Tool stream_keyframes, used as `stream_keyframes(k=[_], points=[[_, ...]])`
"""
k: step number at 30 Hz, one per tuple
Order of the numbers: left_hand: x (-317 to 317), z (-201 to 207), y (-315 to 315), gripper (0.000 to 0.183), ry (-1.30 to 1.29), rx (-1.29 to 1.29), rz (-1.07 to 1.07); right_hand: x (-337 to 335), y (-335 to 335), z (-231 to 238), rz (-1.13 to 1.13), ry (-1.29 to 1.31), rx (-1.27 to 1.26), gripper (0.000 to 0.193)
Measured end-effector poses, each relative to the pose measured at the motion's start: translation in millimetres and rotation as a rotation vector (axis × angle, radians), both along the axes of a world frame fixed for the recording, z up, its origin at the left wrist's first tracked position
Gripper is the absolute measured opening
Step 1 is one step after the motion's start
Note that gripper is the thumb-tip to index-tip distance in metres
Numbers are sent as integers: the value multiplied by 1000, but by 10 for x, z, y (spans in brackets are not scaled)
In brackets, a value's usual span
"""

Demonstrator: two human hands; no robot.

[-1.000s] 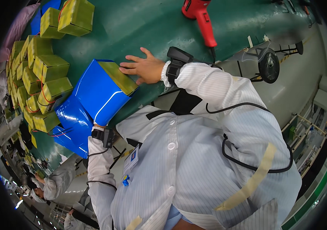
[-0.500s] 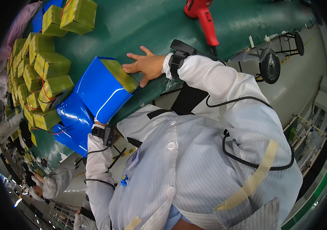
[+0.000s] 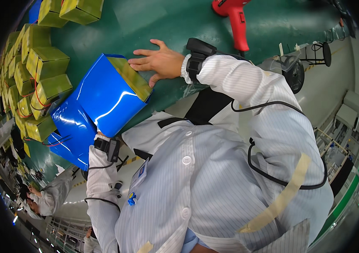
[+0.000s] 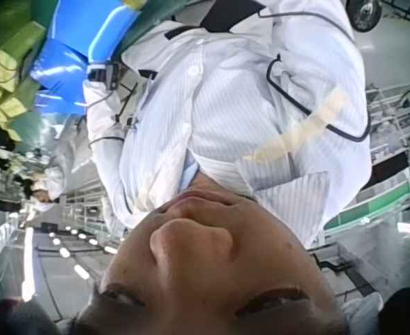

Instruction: Wrapping multiple battery cells in blue heat-shrink plastic film and sealing them with a handheld heat gun.

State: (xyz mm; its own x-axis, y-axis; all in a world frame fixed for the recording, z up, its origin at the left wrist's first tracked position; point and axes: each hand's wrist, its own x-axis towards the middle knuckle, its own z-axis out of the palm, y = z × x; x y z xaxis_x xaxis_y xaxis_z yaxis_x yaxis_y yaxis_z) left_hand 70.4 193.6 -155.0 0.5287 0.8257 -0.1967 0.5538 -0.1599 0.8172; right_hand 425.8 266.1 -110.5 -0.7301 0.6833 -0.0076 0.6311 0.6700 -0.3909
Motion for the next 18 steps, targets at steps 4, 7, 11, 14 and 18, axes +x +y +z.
stream_keyframes(k=[4, 7, 11, 14, 18], points=[[-6, -21, -11, 38, -9, -10, -13, -14, -16, 72, -5, -25, 1, 88], [-23, -17, -14, 38, -9, -16, -23, -39, -20, 111, -16, -71, -34, 84], [-53, 20, -12, 38, -11, -14, -31, -82, -32, 120, -13, -119, -20, 82], [-54, 25, -27, 38, -20, -13, -35, -87, 79, 136, -2, -102, -69, 80], [-61, -8, -33, 38, -35, -21, -37, -80, 122, 45, 48, -48, -52, 79]])
